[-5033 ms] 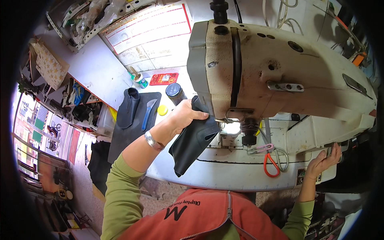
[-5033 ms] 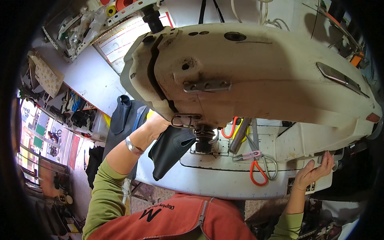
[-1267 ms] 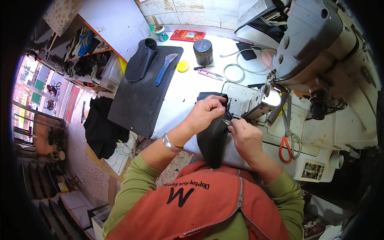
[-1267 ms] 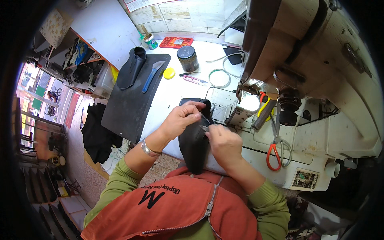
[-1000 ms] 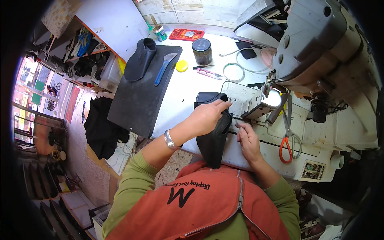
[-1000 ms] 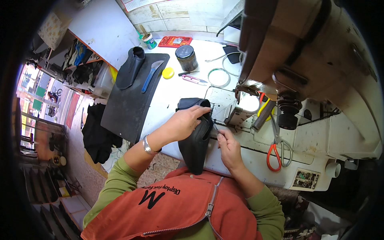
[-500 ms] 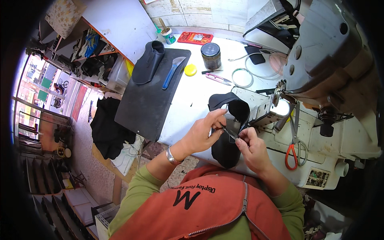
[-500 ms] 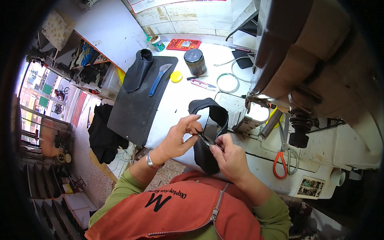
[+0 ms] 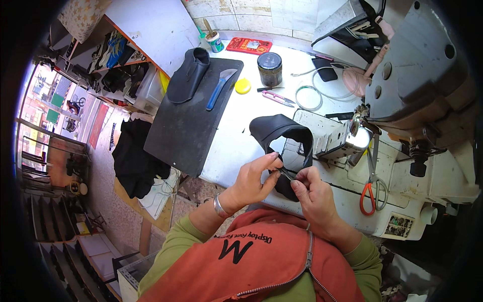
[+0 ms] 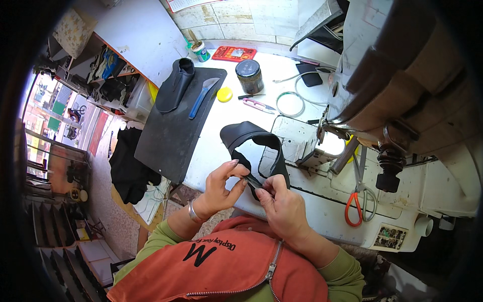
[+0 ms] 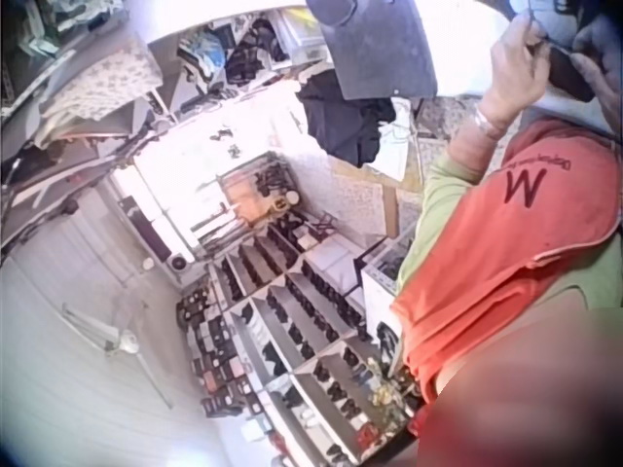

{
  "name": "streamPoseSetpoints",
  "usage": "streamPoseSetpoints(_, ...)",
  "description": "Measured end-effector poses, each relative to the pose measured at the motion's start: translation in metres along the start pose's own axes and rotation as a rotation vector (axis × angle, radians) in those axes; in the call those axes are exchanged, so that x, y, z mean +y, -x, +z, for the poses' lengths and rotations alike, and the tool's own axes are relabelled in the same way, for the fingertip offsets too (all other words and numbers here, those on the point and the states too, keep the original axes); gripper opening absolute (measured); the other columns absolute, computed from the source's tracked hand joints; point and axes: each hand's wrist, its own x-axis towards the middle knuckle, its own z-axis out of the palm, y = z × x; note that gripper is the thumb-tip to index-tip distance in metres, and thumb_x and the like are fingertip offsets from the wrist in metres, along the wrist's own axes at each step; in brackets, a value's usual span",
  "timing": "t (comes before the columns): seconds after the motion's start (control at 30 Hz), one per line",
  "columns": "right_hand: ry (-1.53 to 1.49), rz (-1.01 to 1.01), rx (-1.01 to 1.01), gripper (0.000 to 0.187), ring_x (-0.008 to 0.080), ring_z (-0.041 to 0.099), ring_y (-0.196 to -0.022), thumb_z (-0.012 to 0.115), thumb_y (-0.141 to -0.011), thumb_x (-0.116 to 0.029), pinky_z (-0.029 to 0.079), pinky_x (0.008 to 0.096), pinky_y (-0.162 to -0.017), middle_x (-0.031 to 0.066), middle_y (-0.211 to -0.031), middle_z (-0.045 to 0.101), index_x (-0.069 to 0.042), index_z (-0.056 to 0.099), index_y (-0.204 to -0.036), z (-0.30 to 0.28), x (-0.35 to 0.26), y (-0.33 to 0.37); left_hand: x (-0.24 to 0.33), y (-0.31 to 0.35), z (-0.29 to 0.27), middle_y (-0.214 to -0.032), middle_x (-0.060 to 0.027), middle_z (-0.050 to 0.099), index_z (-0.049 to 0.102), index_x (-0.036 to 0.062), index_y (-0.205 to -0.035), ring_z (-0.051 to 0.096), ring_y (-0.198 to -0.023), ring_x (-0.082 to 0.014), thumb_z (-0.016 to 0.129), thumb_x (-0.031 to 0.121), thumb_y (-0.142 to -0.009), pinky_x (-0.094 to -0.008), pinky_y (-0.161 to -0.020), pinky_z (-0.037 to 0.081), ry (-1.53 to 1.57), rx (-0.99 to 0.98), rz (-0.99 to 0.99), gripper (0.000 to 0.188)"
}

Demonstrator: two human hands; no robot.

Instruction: The person sews a black shoe upper on an industrial sewing machine, then trims excess thread and edges with scissors and a knife. They repeatedly inspect and adjust the shoe, cutting small sections and smoothing the material by hand.

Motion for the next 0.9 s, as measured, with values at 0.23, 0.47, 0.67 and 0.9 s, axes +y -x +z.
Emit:
streamPoseSetpoints(0.23, -0.074, -0.049, 0.086, 0.02, 0.0257, 0.066, -0.061, 0.065, -0.09, -0.019, 0.049, 0.0328, -0.054, 0.0114, -0.071, 0.066, -0.003, 0.053, -0.093, 0.005, 0.008, 0.006, 0.004, -0.001, 0.004, -0.095, -0.0167, 0.066, 0.039, -0.0019, -0.13, 0.069, -0.079, -0.0274, 0.066, -0.01, -0.076, -0.0353, -0.073, 0.056, -0.022, 0.113, 0.034, 0.061)
streamPoseSetpoints(0.47, -0.037, -0.067, 0.084, 0.023, 0.0254, 0.068, -0.063, 0.068, -0.087, -0.018, 0.05, 0.0317, -0.055, 0.0122, -0.071, 0.066, -0.003, 0.053, -0.094, 0.001, 0.001, 0.007, 0.008, -0.005, 0.002, -0.095, -0.017, 0.066, 0.036, -0.0013, -0.132, 0.068, -0.08, -0.0285, 0.065, -0.011, -0.077, -0.037, -0.072, 0.056, -0.034, 0.109, 0.075, 0.063)
streamPoseSetpoints(0.67, -0.033, -0.053, 0.063, 0.024, 0.0252, 0.068, -0.064, 0.07, -0.086, -0.018, 0.051, 0.0318, -0.056, 0.0124, -0.073, 0.066, -0.003, 0.053, -0.092, -0.001, -0.003, 0.006, 0.008, 0.002, 0.0, -0.098, -0.0197, 0.065, 0.029, 0.0005, -0.138, 0.067, -0.083, -0.0284, 0.063, -0.014, -0.078, -0.0386, -0.075, 0.055, -0.081, 0.057, 0.091, 0.071)
streamPoseSetpoints(0.9, -0.117, -0.024, 0.039, 0.025, 0.0223, 0.066, -0.061, 0.071, -0.085, -0.017, 0.049, 0.0301, -0.055, 0.0119, -0.07, 0.065, -0.002, 0.053, -0.091, -0.001, 0.004, 0.005, 0.006, 0.002, 0.004, -0.098, -0.0194, 0.064, 0.028, 0.0006, -0.139, 0.067, -0.084, -0.0283, 0.062, -0.014, -0.078, -0.0381, -0.075, 0.055, -0.062, 0.09, 0.105, 0.072)
